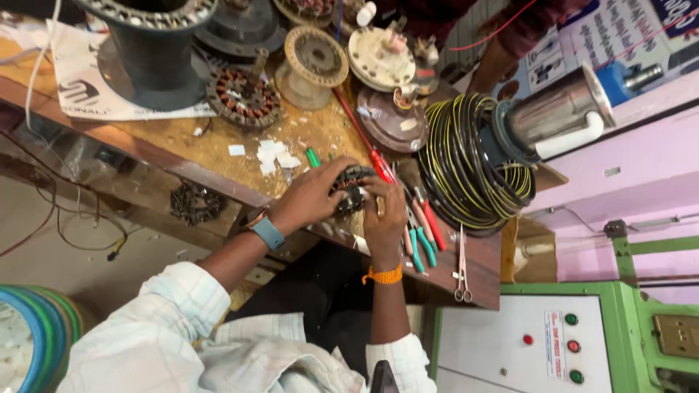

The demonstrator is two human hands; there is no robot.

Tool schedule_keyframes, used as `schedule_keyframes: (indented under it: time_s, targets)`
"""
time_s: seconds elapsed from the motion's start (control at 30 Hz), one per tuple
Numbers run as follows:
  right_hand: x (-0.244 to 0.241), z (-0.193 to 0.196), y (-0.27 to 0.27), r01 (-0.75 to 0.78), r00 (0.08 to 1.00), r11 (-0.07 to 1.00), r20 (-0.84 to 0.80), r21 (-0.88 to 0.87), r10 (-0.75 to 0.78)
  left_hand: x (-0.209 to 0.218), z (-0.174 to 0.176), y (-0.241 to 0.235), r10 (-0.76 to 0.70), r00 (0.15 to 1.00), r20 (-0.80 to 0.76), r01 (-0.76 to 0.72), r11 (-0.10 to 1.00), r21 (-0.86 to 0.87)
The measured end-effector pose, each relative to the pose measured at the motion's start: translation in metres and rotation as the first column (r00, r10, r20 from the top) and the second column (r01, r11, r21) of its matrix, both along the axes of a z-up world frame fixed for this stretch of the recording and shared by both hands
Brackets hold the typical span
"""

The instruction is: The person works at a cluttered workbench, using a green screwdriver to adjust a small cylindrical electrical component. They then use scissors to trim a white insulating strip and place it into the component. The person repeats this process with another strip, handling the component and tools with both hands.

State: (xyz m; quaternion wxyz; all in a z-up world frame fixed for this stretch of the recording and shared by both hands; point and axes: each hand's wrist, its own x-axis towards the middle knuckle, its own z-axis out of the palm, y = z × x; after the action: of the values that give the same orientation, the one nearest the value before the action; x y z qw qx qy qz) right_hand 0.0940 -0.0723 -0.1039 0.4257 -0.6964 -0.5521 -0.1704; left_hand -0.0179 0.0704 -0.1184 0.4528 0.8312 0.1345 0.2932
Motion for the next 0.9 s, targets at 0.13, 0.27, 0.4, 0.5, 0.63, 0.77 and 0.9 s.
schedule_keyframes:
  time_s: [0.13, 0.27, 0.4, 0.5, 0.63, 0.77, 0.9]
  targets:
    - [0.007, -0.005, 0.000, 0.003, 0.998, 0.999, -0.056, -0.032, -0.004, 0.002, 0.015, -0.005, 0.044, 0.998, -0.054, -0.048, 0.996, -0.078]
    - [-0.001, -0.007, -0.004, 0.053, 0.995, 0.998, -0.089, 0.028, -0.050, 0.003, 0.024, -0.012, 0.024, 1.000, 0.000, -0.023, 0.993, -0.114]
    - [-0.007, -0.018, -0.008, 0.039, 0.994, 0.991, -0.108, 0.129, -0.025, 0.005, 0.019, -0.016, 0.021, 0.995, 0.101, -0.016, 0.999, -0.052]
    - [-0.008, -0.028, -0.005, 0.063, 0.984, 0.984, -0.175, 0.167, -0.034, 0.007, 0.015, -0.015, 0.034, 0.993, 0.110, -0.032, 0.999, -0.019]
    - [-0.012, -0.040, -0.006, 0.071, 0.983, 0.974, -0.180, 0.215, -0.032, 0.005, 0.013, -0.019, 0.036, 0.995, 0.089, -0.033, 0.999, -0.033]
    - [-0.014, -0.046, -0.005, 0.064, 0.975, 0.971, -0.222, 0.228, -0.012, 0.000, 0.021, -0.018, 0.051, 0.996, 0.070, -0.048, 0.998, -0.039]
    - [-0.013, -0.046, 0.000, 0.024, 0.930, 0.953, -0.358, 0.302, 0.090, -0.005, 0.030, -0.021, 0.032, 0.999, 0.035, -0.030, 0.997, -0.070]
